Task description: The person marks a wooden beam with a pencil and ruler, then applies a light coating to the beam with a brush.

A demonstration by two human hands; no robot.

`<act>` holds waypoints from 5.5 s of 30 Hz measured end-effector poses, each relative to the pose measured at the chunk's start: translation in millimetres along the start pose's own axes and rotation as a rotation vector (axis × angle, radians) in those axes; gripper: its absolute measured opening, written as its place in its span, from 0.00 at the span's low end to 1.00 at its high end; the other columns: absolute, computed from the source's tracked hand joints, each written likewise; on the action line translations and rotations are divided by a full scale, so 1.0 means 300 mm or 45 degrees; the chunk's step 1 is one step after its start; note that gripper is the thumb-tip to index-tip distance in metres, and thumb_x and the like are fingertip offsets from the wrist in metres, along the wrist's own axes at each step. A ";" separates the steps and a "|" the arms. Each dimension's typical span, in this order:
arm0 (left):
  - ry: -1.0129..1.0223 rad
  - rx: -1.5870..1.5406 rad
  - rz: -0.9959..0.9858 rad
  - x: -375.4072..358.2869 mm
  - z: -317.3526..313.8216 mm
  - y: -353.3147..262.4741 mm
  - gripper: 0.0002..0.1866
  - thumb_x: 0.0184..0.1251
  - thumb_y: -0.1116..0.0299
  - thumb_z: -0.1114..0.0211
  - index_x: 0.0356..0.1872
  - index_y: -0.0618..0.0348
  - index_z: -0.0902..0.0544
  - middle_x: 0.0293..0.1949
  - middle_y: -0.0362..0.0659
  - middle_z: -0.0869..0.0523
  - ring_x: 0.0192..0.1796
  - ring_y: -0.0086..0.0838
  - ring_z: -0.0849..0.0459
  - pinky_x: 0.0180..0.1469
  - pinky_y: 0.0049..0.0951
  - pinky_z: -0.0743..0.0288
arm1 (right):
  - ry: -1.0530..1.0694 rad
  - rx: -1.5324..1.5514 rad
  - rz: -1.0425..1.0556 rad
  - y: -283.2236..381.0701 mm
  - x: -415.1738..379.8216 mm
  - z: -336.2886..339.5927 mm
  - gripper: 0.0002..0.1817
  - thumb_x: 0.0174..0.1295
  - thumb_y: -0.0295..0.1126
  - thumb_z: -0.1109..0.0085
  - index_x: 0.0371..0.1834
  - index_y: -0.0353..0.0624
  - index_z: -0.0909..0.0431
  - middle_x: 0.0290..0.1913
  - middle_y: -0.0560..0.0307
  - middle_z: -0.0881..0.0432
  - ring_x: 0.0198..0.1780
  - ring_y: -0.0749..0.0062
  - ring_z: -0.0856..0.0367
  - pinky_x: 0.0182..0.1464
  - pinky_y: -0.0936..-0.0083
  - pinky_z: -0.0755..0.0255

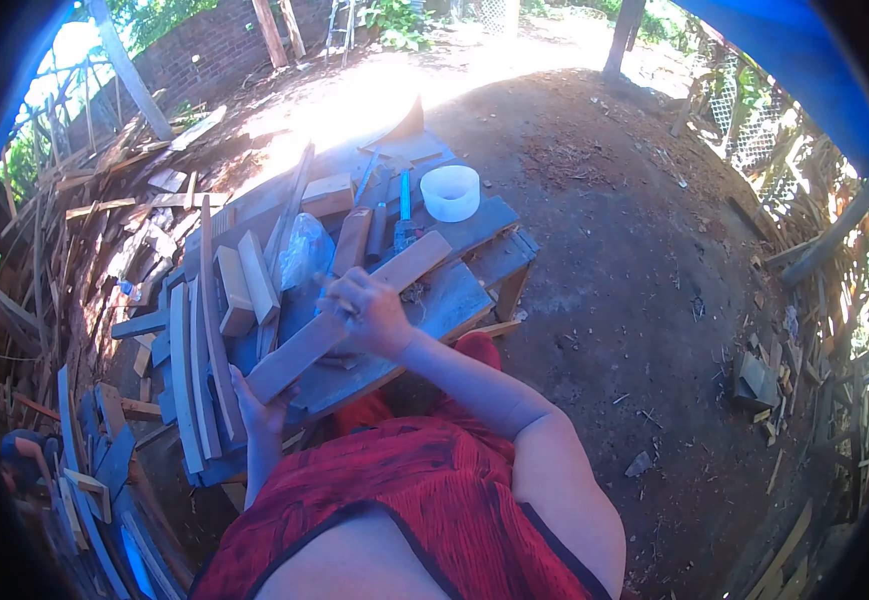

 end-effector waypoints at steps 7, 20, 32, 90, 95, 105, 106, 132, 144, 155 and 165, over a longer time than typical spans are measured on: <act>-0.030 0.009 0.016 0.000 0.005 0.004 0.47 0.62 0.25 0.62 0.58 0.63 0.28 0.48 0.51 0.17 0.41 0.41 0.14 0.32 0.38 0.16 | 0.213 0.885 -0.243 0.172 -0.030 -0.115 0.08 0.65 0.32 0.40 0.37 0.38 0.22 0.34 0.60 0.22 0.36 0.78 0.21 0.37 0.75 0.25; -0.036 -0.001 0.029 0.012 0.008 0.000 0.44 0.64 0.28 0.60 0.55 0.65 0.26 0.46 0.52 0.17 0.43 0.42 0.15 0.32 0.40 0.16 | -0.052 0.924 -0.674 -0.086 -0.017 0.040 0.10 0.66 0.34 0.41 0.35 0.38 0.21 0.29 0.62 0.19 0.26 0.82 0.20 0.30 0.84 0.27; -0.034 -0.031 -0.004 0.007 0.001 -0.007 0.41 0.65 0.31 0.55 0.53 0.66 0.25 0.46 0.52 0.17 0.43 0.40 0.15 0.33 0.40 0.16 | -0.493 -0.221 -0.281 -0.364 0.008 0.384 0.04 0.63 0.28 0.40 0.33 0.38 0.21 0.33 0.60 0.20 0.30 0.78 0.20 0.32 0.81 0.28; -0.033 0.019 0.007 0.006 0.015 0.000 0.41 0.65 0.31 0.55 0.54 0.65 0.25 0.44 0.51 0.16 0.40 0.39 0.14 0.31 0.38 0.17 | -0.287 -0.382 -0.110 -0.205 -0.045 0.262 0.06 0.58 0.33 0.35 0.32 0.45 0.21 0.34 0.53 0.21 0.31 0.55 0.19 0.32 0.66 0.27; -0.017 0.016 0.016 0.008 0.018 0.003 0.41 0.65 0.31 0.56 0.54 0.65 0.25 0.44 0.51 0.16 0.40 0.39 0.14 0.31 0.38 0.17 | -0.194 -0.185 -0.174 -0.122 -0.044 0.210 0.06 0.57 0.33 0.34 0.32 0.44 0.20 0.33 0.51 0.20 0.32 0.54 0.19 0.33 0.66 0.26; -0.058 0.052 0.030 -0.032 0.023 0.012 0.43 0.64 0.29 0.57 0.53 0.65 0.24 0.44 0.51 0.16 0.40 0.38 0.14 0.30 0.37 0.17 | 0.010 0.367 -0.138 0.087 -0.082 0.042 0.06 0.60 0.29 0.36 0.34 0.37 0.20 0.32 0.55 0.21 0.37 0.70 0.22 0.39 0.75 0.30; -0.059 0.058 0.033 -0.032 0.025 0.012 0.43 0.63 0.28 0.57 0.53 0.65 0.24 0.44 0.50 0.16 0.40 0.38 0.14 0.30 0.36 0.17 | 0.058 0.472 -0.178 0.117 -0.082 0.019 0.06 0.60 0.29 0.36 0.34 0.37 0.20 0.32 0.55 0.22 0.37 0.72 0.22 0.39 0.76 0.30; -0.070 0.042 0.017 -0.002 0.010 0.005 0.42 0.65 0.29 0.58 0.53 0.64 0.24 0.43 0.51 0.16 0.40 0.38 0.15 0.31 0.38 0.18 | -0.214 0.899 -0.710 -0.180 -0.036 0.157 0.10 0.67 0.33 0.42 0.36 0.36 0.20 0.31 0.60 0.19 0.29 0.79 0.18 0.31 0.83 0.23; -0.119 0.046 0.029 -0.006 0.003 0.001 0.43 0.64 0.29 0.57 0.53 0.65 0.24 0.43 0.51 0.16 0.39 0.40 0.15 0.30 0.38 0.19 | -0.664 0.029 -0.442 -0.421 -0.039 0.407 0.06 0.63 0.30 0.38 0.32 0.39 0.21 0.29 0.61 0.21 0.29 0.78 0.21 0.31 0.81 0.28; -0.090 0.032 0.022 -0.001 0.011 0.003 0.42 0.64 0.30 0.56 0.53 0.66 0.24 0.43 0.53 0.16 0.39 0.41 0.14 0.30 0.38 0.19 | -0.359 -0.335 -0.116 -0.220 -0.084 0.318 0.06 0.58 0.31 0.35 0.32 0.42 0.21 0.32 0.53 0.21 0.30 0.57 0.20 0.32 0.69 0.28; -0.113 0.039 -0.001 -0.011 -0.004 0.004 0.42 0.65 0.30 0.57 0.53 0.67 0.25 0.43 0.52 0.16 0.40 0.42 0.14 0.31 0.38 0.18 | 0.021 0.116 -0.125 0.006 -0.163 0.144 0.06 0.57 0.31 0.34 0.32 0.41 0.20 0.33 0.51 0.21 0.33 0.58 0.18 0.34 0.69 0.26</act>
Point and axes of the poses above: each hand's wrist, its own x-axis towards the middle knuckle, its own z-axis out of the back of the hand, y = z × x, the point moved 2 cm from there along x, towards the middle knuckle
